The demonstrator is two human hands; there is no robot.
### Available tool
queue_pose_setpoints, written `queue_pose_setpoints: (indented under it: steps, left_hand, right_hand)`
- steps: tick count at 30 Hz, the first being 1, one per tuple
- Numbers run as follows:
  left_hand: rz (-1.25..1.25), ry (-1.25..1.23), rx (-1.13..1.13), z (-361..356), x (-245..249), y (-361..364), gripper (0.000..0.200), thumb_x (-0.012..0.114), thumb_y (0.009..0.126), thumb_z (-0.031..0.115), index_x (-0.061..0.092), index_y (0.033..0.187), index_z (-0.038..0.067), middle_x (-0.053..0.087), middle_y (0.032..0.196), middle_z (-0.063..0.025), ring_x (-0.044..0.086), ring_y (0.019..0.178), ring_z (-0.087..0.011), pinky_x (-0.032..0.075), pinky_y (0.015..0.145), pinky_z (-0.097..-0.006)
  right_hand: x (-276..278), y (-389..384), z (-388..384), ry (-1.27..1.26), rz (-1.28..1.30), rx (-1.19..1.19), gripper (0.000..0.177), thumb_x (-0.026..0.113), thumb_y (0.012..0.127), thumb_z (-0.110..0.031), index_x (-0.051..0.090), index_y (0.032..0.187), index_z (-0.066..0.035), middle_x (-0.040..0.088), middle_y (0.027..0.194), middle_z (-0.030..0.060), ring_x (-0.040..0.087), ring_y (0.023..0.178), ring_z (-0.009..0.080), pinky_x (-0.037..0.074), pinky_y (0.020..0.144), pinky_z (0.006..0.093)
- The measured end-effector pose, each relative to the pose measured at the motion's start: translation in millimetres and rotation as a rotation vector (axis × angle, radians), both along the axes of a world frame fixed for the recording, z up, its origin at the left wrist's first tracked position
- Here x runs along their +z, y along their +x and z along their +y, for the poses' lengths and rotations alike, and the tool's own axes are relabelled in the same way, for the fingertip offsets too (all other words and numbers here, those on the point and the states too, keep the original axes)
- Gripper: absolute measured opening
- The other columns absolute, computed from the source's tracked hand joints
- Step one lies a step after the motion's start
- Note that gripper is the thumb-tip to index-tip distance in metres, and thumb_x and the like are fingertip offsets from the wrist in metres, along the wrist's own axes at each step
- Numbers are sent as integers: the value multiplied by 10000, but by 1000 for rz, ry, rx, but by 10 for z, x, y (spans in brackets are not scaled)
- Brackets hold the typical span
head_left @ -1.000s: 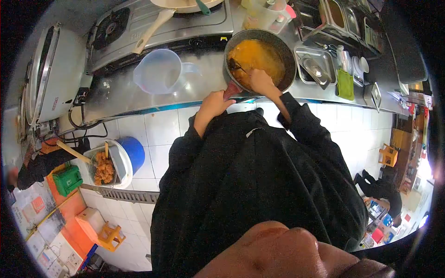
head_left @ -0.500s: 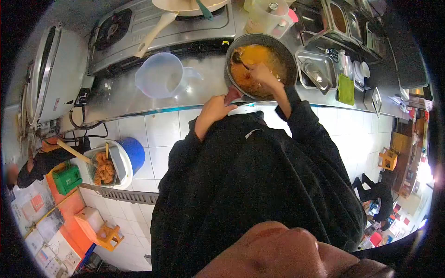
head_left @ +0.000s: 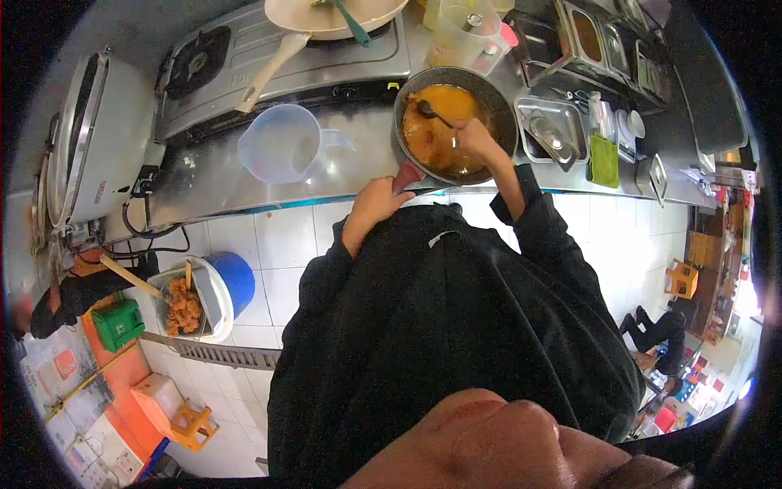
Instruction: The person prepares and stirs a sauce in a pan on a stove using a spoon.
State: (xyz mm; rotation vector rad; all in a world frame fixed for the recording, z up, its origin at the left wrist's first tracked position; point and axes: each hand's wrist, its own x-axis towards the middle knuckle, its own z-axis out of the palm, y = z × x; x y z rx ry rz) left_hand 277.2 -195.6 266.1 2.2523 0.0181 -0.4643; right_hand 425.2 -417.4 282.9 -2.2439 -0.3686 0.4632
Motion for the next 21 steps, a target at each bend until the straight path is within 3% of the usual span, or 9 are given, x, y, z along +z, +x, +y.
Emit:
queue_pose_setpoints:
  steps: [5, 10, 12, 13, 14, 16, 19, 20, 21]
  left_hand:
    - [70, 48, -34, 24, -11, 30, 448, 676, 756, 404, 610, 931, -4, 631, 786, -203, 610, 774, -373, 466, 698, -411]
    - [33, -36, -56, 35, -138, 27, 453, 686, 755, 388, 592, 973, 2, 620, 811, -218, 602, 815, -380, 462, 718, -418]
    - [-102, -64, -28, 17, -175, 19, 470, 684, 747, 411, 605, 931, -14, 623, 815, -231, 602, 825, -393, 464, 720, -431]
    - [-239, -91, 8, 13, -155, 7, 491, 683, 740, 434, 617, 890, -29, 625, 819, -245, 601, 835, -406, 467, 723, -444]
    - [-237, -91, 6, 19, -133, 2, 491, 683, 740, 434, 617, 890, -29, 625, 819, -245, 601, 835, -406, 467, 723, -444]
    - [1, -23, -45, 28, 43, 21, 456, 686, 756, 397, 598, 1014, 31, 623, 827, -214, 602, 816, -381, 463, 720, -428]
    - [92, 60, -59, 41, 25, 54, 467, 683, 756, 415, 600, 1020, 38, 624, 794, -205, 610, 780, -373, 465, 709, -431]
    - [89, 57, -56, 47, 37, 55, 467, 683, 756, 415, 600, 1020, 38, 624, 794, -205, 610, 780, -373, 465, 709, -431]
    - [58, 20, -40, 50, 111, 46, 466, 685, 747, 420, 610, 952, 8, 626, 820, -220, 602, 814, -391, 465, 719, -434]
  right_hand:
    - [31, 139, 257, 97, 144, -74, 366, 483, 796, -120, 635, 1127, -89, 517, 530, 65, 484, 461, 126, 400, 454, 311]
    - [-761, 347, 459, -234, -313, 219, 285, 498, 795, -142, 645, 1022, -50, 595, 673, 177, 576, 600, 319, 462, 540, 432]
    - [-1082, 282, 460, -390, -355, 179, 262, 505, 795, -151, 650, 979, -34, 626, 730, 221, 612, 655, 396, 488, 575, 480]
    - [-894, 145, 510, -446, -122, 29, 253, 512, 788, -160, 650, 950, -23, 625, 778, 251, 611, 732, 439, 496, 626, 507]
    - [-662, 45, 495, -445, -120, 27, 253, 512, 788, -160, 650, 950, -23, 625, 778, 251, 611, 732, 439, 496, 626, 507]
    - [-264, -82, 450, -510, -67, 62, 288, 457, 836, -189, 645, 990, -35, 616, 897, 283, 620, 846, 409, 501, 717, 481]
    - [-36, -51, 241, -491, -196, 223, 262, 519, 786, -171, 665, 945, -22, 602, 837, 297, 619, 809, 419, 493, 710, 483]
    - [5, -59, 187, -494, -199, 226, 262, 519, 786, -171, 665, 945, -22, 602, 837, 297, 619, 809, 419, 493, 710, 483]
    - [41, -80, 138, -336, -216, 100, 270, 515, 793, -171, 664, 988, -57, 600, 841, 289, 622, 805, 408, 495, 703, 474]
